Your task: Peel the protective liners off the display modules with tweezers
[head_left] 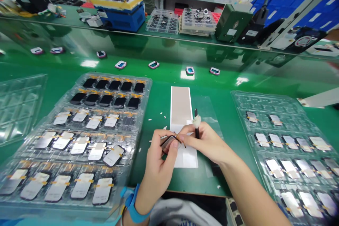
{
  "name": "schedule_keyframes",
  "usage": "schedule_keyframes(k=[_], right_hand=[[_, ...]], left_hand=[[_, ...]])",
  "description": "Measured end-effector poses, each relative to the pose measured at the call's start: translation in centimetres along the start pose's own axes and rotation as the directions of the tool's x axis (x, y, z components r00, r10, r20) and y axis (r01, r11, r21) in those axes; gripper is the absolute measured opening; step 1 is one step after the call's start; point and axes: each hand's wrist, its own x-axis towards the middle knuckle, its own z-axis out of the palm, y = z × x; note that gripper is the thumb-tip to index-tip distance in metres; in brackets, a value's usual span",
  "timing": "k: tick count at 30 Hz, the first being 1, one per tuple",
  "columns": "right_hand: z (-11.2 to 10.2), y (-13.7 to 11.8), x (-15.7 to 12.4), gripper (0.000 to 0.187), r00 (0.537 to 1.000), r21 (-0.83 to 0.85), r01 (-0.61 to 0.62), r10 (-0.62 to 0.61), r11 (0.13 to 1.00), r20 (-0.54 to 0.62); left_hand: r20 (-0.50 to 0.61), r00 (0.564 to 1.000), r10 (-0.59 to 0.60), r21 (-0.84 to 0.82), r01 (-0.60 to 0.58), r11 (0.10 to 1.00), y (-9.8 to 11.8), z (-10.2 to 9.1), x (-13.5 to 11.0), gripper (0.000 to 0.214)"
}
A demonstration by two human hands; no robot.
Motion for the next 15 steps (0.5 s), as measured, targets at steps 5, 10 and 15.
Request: schedule_keyframes(k=[5,10,15], right_hand=[[0.0,0.2,-0.2,0.024,0.999,-0.03,-0.036,0.037,0.999,0.032],[0.6,-0.2,-0.8,0.019,0.988,-0.251,0.107,-0.13,0.962,-0.077],[1.0,-0.7,-1.1,0.019,0.974,-0.314,0.161,-0.202,0.936,-0.102]], left_hand=[[0.092,0.994,-0.062,-0.04,0.066,0.997,0.4,-0.2,-0.3,0.011],[0.129,0.987,-0.092,-0.089,0.104,0.991,0.7,-0.3,-0.5,0.016],[0.151,0.982,-0.112,-0.085,0.126,0.988,0.7,-0.2,-0.4,0.018]])
